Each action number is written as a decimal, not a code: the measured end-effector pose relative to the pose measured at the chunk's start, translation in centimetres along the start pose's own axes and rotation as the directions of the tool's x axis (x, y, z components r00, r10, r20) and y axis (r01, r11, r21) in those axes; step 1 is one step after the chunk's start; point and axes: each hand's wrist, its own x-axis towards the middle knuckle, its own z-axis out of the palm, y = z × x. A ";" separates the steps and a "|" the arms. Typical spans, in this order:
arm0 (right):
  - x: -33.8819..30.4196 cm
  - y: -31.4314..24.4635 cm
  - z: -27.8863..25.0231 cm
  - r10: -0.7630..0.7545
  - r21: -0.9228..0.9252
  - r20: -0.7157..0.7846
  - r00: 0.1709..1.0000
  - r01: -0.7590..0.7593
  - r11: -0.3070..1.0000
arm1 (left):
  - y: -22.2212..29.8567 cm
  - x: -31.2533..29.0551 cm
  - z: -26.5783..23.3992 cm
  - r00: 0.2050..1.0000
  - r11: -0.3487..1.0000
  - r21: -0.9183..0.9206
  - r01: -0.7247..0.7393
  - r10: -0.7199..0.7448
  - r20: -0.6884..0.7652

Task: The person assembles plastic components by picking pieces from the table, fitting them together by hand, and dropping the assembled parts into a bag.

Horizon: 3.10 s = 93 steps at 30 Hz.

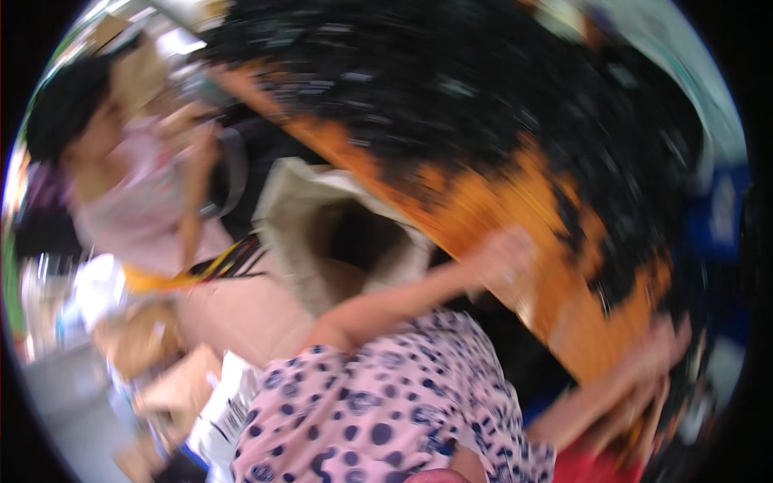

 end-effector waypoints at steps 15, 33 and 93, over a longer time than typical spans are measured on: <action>-7.4 -3.3 8.2 -0.317 0.126 0.614 0.723 0.307 0.943 | 5.1 8.4 -0.7 0.938 0.380 0.875 -0.301 0.285 0.198; -9.1 0.5 10.5 0.210 0.467 0.741 0.638 -0.714 0.522 | 5.8 9.0 0.6 0.974 0.554 0.827 0.095 -0.224 0.038; -13.3 -18.5 17.0 -0.171 0.469 0.835 0.523 -0.513 0.719 | 7.5 -3.5 -6.7 0.854 0.991 0.004 -0.137 0.120 -0.506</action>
